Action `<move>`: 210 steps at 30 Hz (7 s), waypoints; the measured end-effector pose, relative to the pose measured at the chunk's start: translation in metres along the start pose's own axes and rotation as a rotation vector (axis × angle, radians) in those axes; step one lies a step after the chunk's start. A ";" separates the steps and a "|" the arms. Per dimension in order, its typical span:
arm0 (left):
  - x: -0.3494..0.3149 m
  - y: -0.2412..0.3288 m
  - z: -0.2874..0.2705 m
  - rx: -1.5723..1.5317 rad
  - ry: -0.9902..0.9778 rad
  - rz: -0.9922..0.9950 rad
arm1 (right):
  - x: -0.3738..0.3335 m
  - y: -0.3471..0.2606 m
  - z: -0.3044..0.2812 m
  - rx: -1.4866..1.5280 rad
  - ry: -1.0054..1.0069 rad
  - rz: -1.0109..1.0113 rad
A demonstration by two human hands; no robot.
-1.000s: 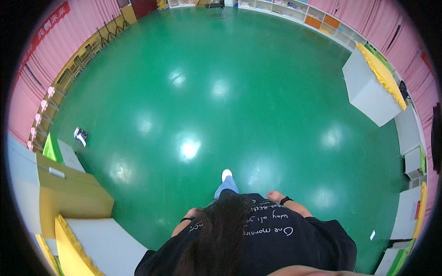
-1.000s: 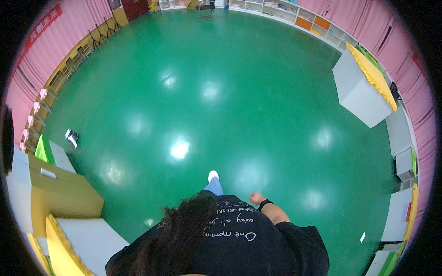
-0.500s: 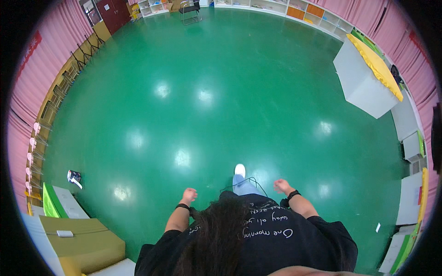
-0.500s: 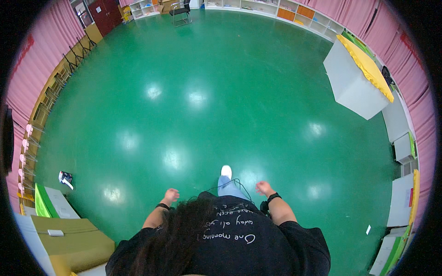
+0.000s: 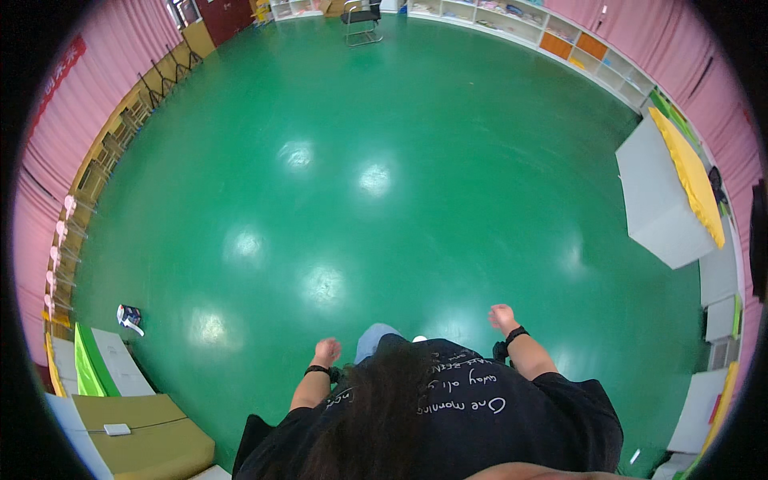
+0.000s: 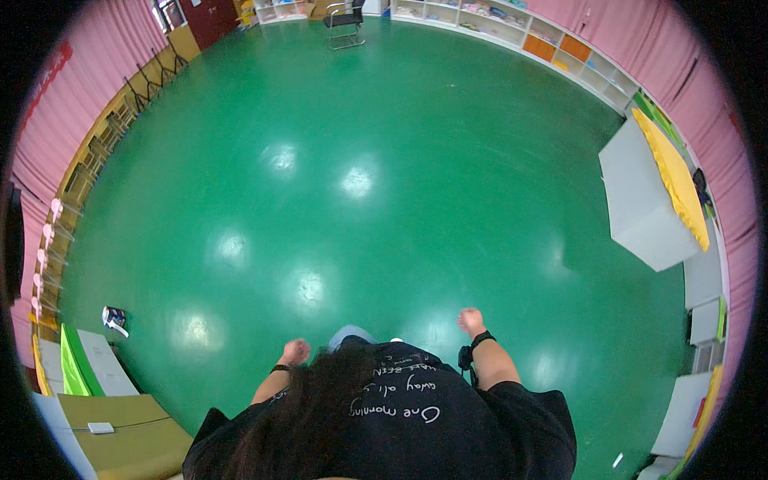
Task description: The person picks up a blue pillow from the floor and places it on a green chair, then moves an office chair toward a door and pushes a small yellow chair under a table.
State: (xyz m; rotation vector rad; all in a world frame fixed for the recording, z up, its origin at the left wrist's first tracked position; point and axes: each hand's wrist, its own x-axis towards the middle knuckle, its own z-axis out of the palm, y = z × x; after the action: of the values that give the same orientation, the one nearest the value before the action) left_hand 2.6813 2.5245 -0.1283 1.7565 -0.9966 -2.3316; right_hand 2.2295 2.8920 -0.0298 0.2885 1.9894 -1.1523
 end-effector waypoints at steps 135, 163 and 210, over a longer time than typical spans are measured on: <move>1.866 2.766 1.451 -0.028 -0.144 -0.315 | 2.284 -3.116 0.675 -0.529 -0.860 -0.669; 1.807 2.832 1.525 -0.946 0.653 0.142 | 2.248 -3.217 0.975 -1.075 -1.130 -0.348; 1.973 3.165 0.973 -0.836 0.636 0.221 | 2.221 -3.349 1.470 -0.718 -1.022 -0.274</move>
State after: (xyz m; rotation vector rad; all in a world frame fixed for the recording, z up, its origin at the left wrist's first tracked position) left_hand 0.1075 -0.3422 -0.0027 1.6799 -0.0699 -1.5043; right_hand -0.2706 -0.5798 0.0457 -0.8110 1.3655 -0.4667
